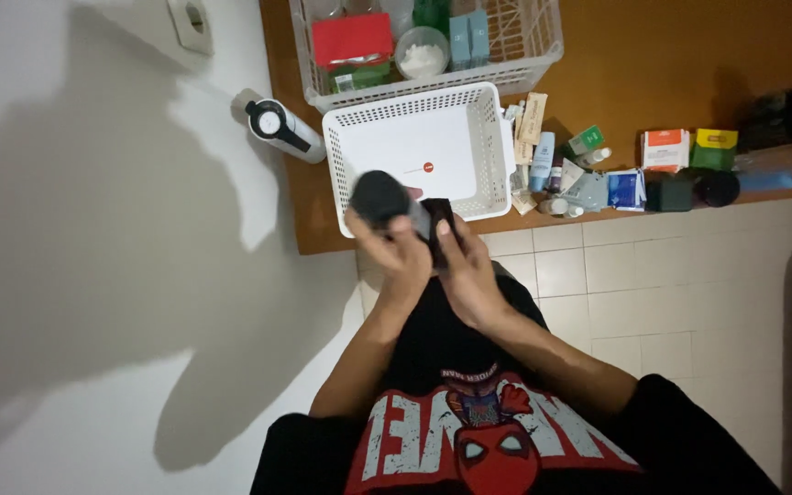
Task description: Wiping and organizing various hygiene and cosmetic products into a white basket on a desk.
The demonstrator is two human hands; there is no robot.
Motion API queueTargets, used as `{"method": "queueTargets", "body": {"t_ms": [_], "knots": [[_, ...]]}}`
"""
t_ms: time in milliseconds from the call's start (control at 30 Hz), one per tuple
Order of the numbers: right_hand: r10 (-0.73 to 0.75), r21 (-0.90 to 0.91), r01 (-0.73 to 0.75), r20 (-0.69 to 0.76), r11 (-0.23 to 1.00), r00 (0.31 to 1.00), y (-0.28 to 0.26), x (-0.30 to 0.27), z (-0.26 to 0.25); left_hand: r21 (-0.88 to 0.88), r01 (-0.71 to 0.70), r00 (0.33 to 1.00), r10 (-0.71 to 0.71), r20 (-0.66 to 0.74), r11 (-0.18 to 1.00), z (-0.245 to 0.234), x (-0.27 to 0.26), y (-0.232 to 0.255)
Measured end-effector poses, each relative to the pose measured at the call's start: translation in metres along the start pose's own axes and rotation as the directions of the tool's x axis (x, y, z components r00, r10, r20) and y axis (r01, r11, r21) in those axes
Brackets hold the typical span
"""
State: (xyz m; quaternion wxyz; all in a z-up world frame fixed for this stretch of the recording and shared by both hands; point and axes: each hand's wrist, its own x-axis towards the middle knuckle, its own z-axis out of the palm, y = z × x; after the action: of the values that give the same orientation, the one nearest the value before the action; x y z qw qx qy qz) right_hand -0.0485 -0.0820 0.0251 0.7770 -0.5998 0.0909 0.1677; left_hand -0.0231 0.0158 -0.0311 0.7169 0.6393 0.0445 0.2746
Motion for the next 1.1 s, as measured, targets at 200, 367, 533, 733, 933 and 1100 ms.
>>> {"method": "queueTargets", "body": {"t_ms": [200, 367, 533, 733, 933, 1100], "knots": [[0.068, 0.313, -0.055, -0.033, 0.948, 0.997, 0.024, 0.001, -0.027, 0.205, -0.179, 0.979, 0.155, 0.129, 0.962, -0.018, 0.023, -0.004], [-0.283, -0.231, 0.253, -0.107, 0.939, 0.953, -0.027, -0.010, 0.001, 0.121, 0.267, 0.946, -0.284, 0.154, 0.956, -0.013, 0.011, 0.015], [-0.706, -0.770, 0.583, 0.262, 0.258, 0.658, -0.038, 0.018, 0.022, 0.227, 0.321, 0.866, -0.382, 0.323, 0.919, -0.013, -0.001, 0.010], [-0.379, -0.515, 0.278, -0.099, 0.811, 0.920, -0.016, 0.041, 0.012, 0.194, 0.410, 0.703, -0.444, 0.556, 0.891, -0.034, 0.015, 0.014], [-0.727, -0.703, 0.642, 0.261, 0.308, 0.635, -0.022, 0.030, 0.058, -0.095, 0.631, 0.740, -0.560, 0.373, 0.770, -0.047, 0.021, -0.016], [-0.485, -0.520, 0.378, -0.080, 0.766, 0.871, 0.075, 0.032, 0.046, -0.001, 0.541, 0.838, -0.538, 0.096, 0.841, -0.040, 0.036, -0.029]]}}
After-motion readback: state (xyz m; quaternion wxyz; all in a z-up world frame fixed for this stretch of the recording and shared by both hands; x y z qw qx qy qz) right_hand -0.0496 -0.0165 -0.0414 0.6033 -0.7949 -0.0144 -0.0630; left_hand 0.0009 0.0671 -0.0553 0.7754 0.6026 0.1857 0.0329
